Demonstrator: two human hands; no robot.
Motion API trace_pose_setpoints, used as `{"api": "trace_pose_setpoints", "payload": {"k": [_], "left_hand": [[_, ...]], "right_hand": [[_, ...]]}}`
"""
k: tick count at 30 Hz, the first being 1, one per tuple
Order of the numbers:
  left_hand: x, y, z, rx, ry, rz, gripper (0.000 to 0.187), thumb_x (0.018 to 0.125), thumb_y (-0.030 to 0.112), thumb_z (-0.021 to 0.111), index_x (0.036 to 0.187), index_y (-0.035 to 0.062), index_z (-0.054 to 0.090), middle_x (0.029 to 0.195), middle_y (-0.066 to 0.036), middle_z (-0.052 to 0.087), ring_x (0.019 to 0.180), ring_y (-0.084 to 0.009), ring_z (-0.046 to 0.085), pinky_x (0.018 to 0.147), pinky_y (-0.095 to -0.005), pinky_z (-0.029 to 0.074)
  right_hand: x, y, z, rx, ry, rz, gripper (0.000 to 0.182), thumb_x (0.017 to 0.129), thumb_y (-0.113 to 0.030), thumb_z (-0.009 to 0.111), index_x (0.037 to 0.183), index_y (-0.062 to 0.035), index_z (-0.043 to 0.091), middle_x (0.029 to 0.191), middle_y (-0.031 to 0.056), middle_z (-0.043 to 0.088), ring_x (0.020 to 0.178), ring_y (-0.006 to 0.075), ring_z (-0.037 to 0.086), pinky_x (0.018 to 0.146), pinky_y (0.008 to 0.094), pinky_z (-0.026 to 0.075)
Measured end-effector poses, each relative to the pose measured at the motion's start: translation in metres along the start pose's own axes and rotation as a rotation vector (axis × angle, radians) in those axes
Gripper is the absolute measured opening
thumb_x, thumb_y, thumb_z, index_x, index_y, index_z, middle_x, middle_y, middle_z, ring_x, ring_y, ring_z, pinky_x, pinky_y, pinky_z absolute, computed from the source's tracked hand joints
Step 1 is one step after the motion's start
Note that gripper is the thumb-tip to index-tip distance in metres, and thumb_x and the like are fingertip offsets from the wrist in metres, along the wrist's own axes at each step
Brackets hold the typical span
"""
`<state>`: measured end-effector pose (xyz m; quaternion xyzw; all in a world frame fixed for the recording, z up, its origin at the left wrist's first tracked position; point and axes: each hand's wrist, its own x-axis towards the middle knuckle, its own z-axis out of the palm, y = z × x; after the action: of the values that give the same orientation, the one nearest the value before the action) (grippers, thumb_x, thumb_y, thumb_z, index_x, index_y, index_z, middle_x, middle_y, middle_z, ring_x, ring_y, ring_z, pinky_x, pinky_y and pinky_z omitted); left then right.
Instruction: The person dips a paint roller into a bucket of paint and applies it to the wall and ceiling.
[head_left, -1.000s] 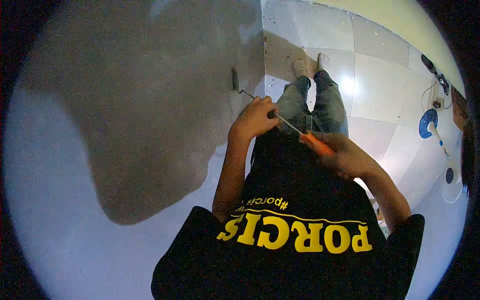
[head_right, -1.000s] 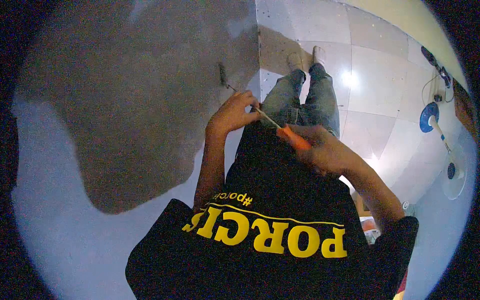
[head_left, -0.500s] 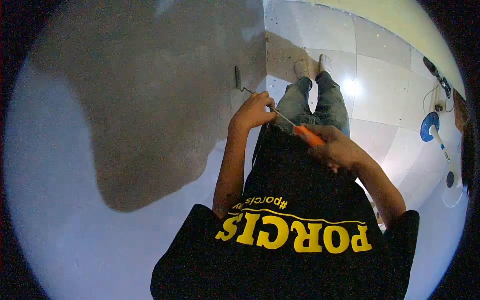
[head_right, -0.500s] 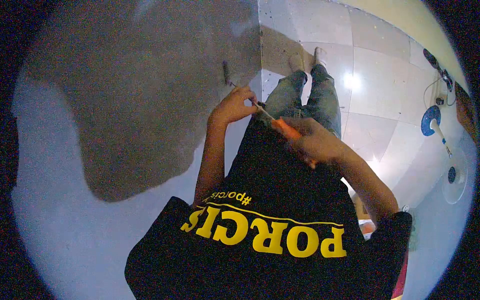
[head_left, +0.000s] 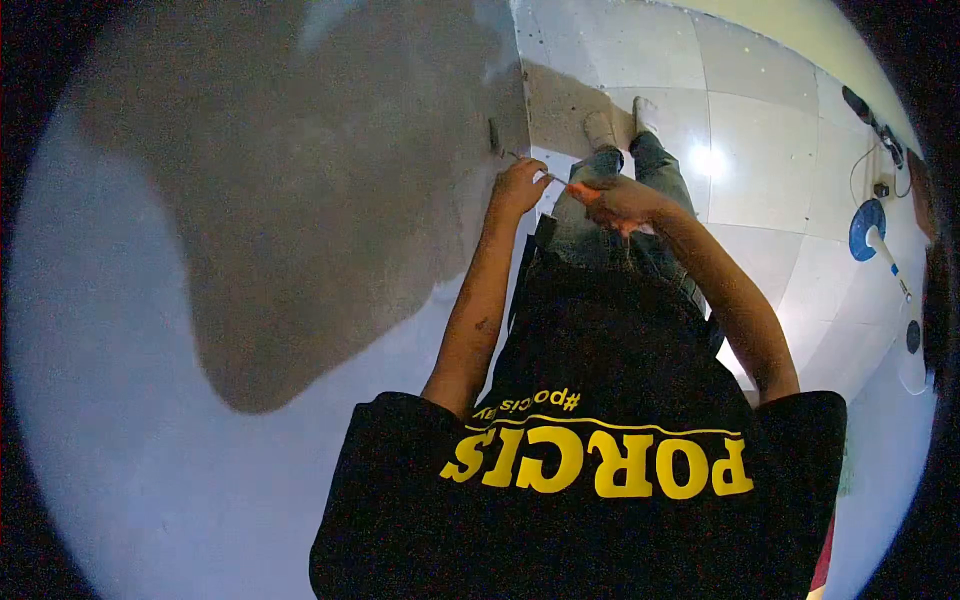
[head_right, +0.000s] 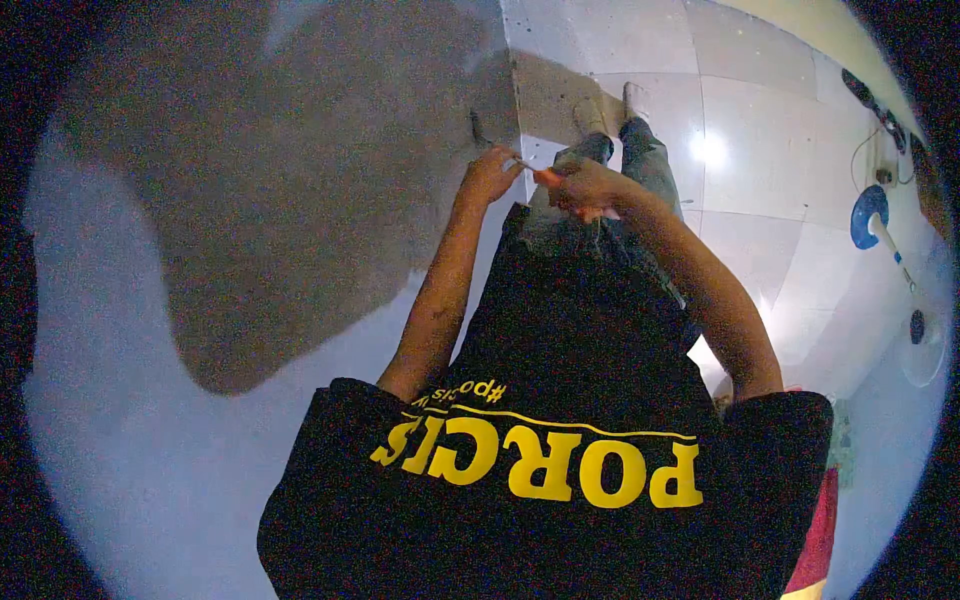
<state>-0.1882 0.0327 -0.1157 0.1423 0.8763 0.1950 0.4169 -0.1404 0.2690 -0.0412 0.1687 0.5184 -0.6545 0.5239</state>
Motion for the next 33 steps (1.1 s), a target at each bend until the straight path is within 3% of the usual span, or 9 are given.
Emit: {"api": "trace_pose_setpoints", "payload": {"k": [2, 4, 10, 16, 21, 26, 27, 28, 33], "left_hand": [[0.012, -0.011, 0.023, 0.055, 0.062, 0.000, 0.034, 0.082, 0.032, 0.064, 0.108, 0.0096, 0.064, 0.120, -0.013, 0.058, 0.111, -0.0323, 0.056, 0.091, -0.0442, 0.045], [0.018, -0.011, 0.038, 0.107, 0.125, -0.007, 0.039, 0.082, 0.032, 0.064, 0.115, 0.0103, 0.062, 0.123, -0.013, 0.058, 0.112, -0.0317, 0.055, 0.092, -0.0441, 0.045], [0.033, -0.014, 0.057, 0.195, 0.052, 0.073, 0.046, 0.080, 0.029, 0.068, 0.120, 0.0077, 0.057, 0.125, -0.012, 0.056, 0.115, -0.0291, 0.054, 0.094, -0.0435, 0.045], [0.027, -0.012, 0.052, 0.144, 0.060, 0.244, 0.041, 0.073, 0.026, 0.072, 0.108, 0.0070, 0.059, 0.116, -0.012, 0.059, 0.107, -0.0321, 0.058, 0.091, -0.0451, 0.046], [0.008, 0.022, 0.022, 0.072, -0.089, 0.501, 0.028, 0.067, 0.023, 0.071, 0.083, 0.0043, 0.059, 0.086, -0.018, 0.062, 0.086, -0.0389, 0.061, 0.080, -0.0450, 0.049], [-0.031, 0.065, -0.003, 0.060, -0.166, 0.416, 0.027, 0.063, 0.023, 0.071, 0.078, 0.0039, 0.059, 0.077, -0.019, 0.061, 0.079, -0.0412, 0.060, 0.069, -0.0464, 0.049], [-0.036, 0.073, -0.009, 0.102, -0.177, 0.461, 0.027, 0.062, 0.023, 0.071, 0.078, 0.0037, 0.060, 0.076, -0.019, 0.061, 0.078, -0.0414, 0.060, 0.068, -0.0467, 0.049], [-0.037, 0.078, -0.014, 0.106, -0.178, 0.463, 0.027, 0.062, 0.023, 0.071, 0.078, 0.0037, 0.060, 0.076, -0.019, 0.061, 0.078, -0.0414, 0.060, 0.068, -0.0467, 0.049], [-0.020, 0.055, 0.005, 0.100, -0.215, 0.370, 0.030, 0.062, 0.022, 0.071, 0.083, 0.0041, 0.060, 0.080, -0.017, 0.062, 0.081, -0.0410, 0.060, 0.070, -0.0462, 0.048]], "right_hand": [[0.022, 0.018, -0.008, 0.019, 0.022, 0.048, 0.038, 0.090, -0.045, 0.058, 0.096, -0.0077, 0.061, 0.057, 0.0012, 0.052, 0.040, 0.0091, 0.046, 0.034, 0.0256, 0.037], [0.038, 0.031, -0.013, 0.183, -0.065, 0.046, 0.038, 0.084, -0.018, 0.059, 0.121, -0.0102, 0.057, 0.064, -0.0012, 0.055, 0.044, 0.0071, 0.046, 0.036, 0.0235, 0.038], [0.081, 0.055, -0.003, 0.258, -0.008, 0.085, 0.031, 0.085, -0.016, 0.059, 0.115, -0.0114, 0.058, 0.063, -0.0014, 0.055, 0.043, 0.0068, 0.046, 0.036, 0.0230, 0.037], [0.095, 0.081, -0.005, 0.292, 0.000, -0.055, 0.029, 0.084, -0.026, 0.063, 0.107, -0.0088, 0.061, 0.061, -0.0005, 0.055, 0.043, 0.0085, 0.047, 0.034, 0.0234, 0.037], [0.055, 0.068, 0.014, 0.157, 0.066, 0.054, 0.037, 0.083, -0.029, 0.065, 0.111, -0.0051, 0.060, 0.062, 0.0020, 0.056, 0.043, 0.0096, 0.051, 0.035, 0.0246, 0.043], [-0.033, 0.025, 0.027, 0.004, 0.011, -0.001, 0.041, 0.083, -0.023, 0.061, 0.119, -0.0041, 0.056, 0.062, 0.0040, 0.055, 0.043, 0.0112, 0.052, 0.037, 0.0269, 0.048], [-0.047, 0.023, 0.033, 0.006, 0.031, -0.020, 0.042, 0.088, -0.033, 0.056, 0.117, -0.0029, 0.056, 0.062, 0.0077, 0.057, 0.042, 0.0148, 0.054, 0.037, 0.0292, 0.049], [-0.051, 0.021, 0.034, 0.010, 0.050, -0.037, 0.047, 0.092, -0.043, 0.052, 0.114, -0.0018, 0.056, 0.062, 0.0114, 0.059, 0.040, 0.0183, 0.055, 0.036, 0.0315, 0.050], [-0.015, 0.032, 0.033, 0.064, 0.078, -0.016, 0.043, 0.093, -0.037, 0.050, 0.111, 0.0017, 0.056, 0.065, 0.0152, 0.061, 0.038, 0.0211, 0.055, 0.037, 0.0346, 0.050]]}}
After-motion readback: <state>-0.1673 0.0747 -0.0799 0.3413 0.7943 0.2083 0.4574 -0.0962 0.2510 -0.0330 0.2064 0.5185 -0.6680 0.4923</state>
